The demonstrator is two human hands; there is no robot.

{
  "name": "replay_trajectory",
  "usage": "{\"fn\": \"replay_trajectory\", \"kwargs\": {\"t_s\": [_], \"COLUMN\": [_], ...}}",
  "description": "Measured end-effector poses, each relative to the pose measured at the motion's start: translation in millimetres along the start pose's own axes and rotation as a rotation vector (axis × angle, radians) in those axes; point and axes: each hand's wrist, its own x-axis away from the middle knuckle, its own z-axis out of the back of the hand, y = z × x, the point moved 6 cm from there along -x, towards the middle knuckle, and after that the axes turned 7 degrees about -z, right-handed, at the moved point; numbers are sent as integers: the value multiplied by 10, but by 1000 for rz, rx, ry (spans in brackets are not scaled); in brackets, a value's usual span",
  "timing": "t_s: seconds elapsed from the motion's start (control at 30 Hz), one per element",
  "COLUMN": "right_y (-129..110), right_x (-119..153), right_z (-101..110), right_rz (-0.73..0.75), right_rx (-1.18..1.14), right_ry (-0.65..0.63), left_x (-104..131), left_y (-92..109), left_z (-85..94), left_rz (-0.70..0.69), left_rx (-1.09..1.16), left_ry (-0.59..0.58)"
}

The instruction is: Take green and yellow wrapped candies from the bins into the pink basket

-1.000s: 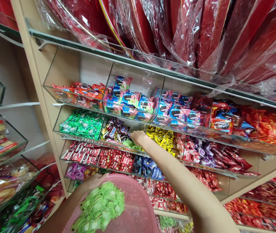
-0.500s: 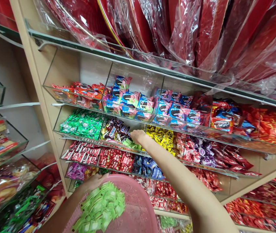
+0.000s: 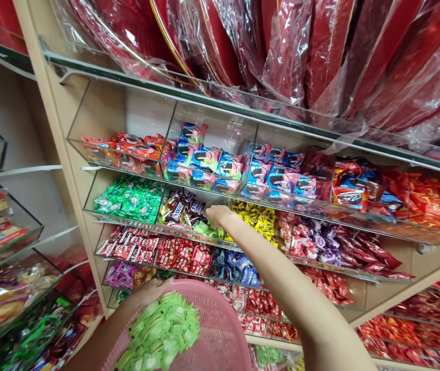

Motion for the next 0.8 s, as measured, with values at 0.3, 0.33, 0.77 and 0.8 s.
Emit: {"fn": "replay_trajectory", "kwargs": {"t_s": [0.3, 0.33, 0.77, 0.8], "right_y": [-50, -51, 12, 30], "right_x": [-83, -101, -81, -69], "right_z": [-113, -124, 0, 26], "right_rz": [-77, -86, -40, -45], "right_rx": [43, 47, 23, 20], "right_ry": [-182, -196, -73, -52], "left_x": [10, 8, -89, -97], "left_y": [-16, -26, -160, -160], "left_z": [11, 11, -40, -44], "left_rz": [-21, -23, -38, -40], "left_rx": [-18, -16, 13, 11], "left_ry": [1, 4, 25, 24]}}
